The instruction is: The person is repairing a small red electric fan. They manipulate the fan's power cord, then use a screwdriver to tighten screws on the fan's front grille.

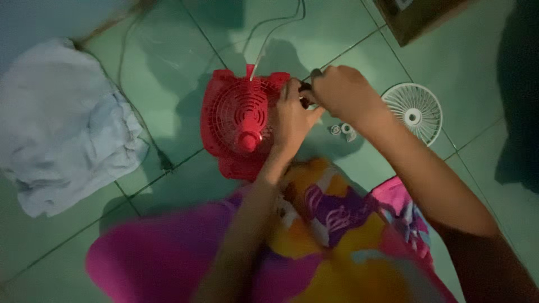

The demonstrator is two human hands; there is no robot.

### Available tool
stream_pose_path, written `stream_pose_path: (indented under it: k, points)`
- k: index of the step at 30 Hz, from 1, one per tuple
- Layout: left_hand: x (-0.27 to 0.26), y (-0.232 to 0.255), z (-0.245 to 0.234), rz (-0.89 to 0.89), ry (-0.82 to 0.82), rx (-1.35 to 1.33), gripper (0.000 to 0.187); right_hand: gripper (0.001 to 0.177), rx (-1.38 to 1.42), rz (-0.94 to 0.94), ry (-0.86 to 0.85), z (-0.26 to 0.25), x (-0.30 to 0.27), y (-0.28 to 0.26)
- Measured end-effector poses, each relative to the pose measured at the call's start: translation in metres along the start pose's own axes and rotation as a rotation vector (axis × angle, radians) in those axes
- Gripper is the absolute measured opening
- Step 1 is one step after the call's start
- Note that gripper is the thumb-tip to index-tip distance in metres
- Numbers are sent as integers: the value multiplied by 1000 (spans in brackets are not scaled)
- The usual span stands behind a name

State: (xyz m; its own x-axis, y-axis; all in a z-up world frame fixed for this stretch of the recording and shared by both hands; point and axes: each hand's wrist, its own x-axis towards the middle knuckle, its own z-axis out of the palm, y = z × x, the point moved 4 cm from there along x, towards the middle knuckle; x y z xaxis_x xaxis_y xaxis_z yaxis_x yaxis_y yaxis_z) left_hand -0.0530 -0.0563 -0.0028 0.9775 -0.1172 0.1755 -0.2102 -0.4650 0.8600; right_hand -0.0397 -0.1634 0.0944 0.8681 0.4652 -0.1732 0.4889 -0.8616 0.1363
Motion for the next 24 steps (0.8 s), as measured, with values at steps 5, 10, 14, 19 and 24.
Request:
stream_pose_path:
  k: [5, 10, 14, 19, 24]
  points:
    - [18, -1, -7, 34, -132, -116, 52, 45, 26, 102, 17, 10, 2, 0]
    - [43, -5, -27, 22, -454, 30, 50, 23, -57, 135, 13, 2, 2, -11]
    - [62, -23, -31, -10, -603, 87, 68, 40, 232, 86, 97, -24, -11, -7]
    - [82, -36, -12, 6, -849, -63, 83, 44, 228, -31, -27, -32, -13, -1]
    - [66, -27, -7, 48, -990, 31, 64, 36, 369, -19, -58, -13, -6, 11]
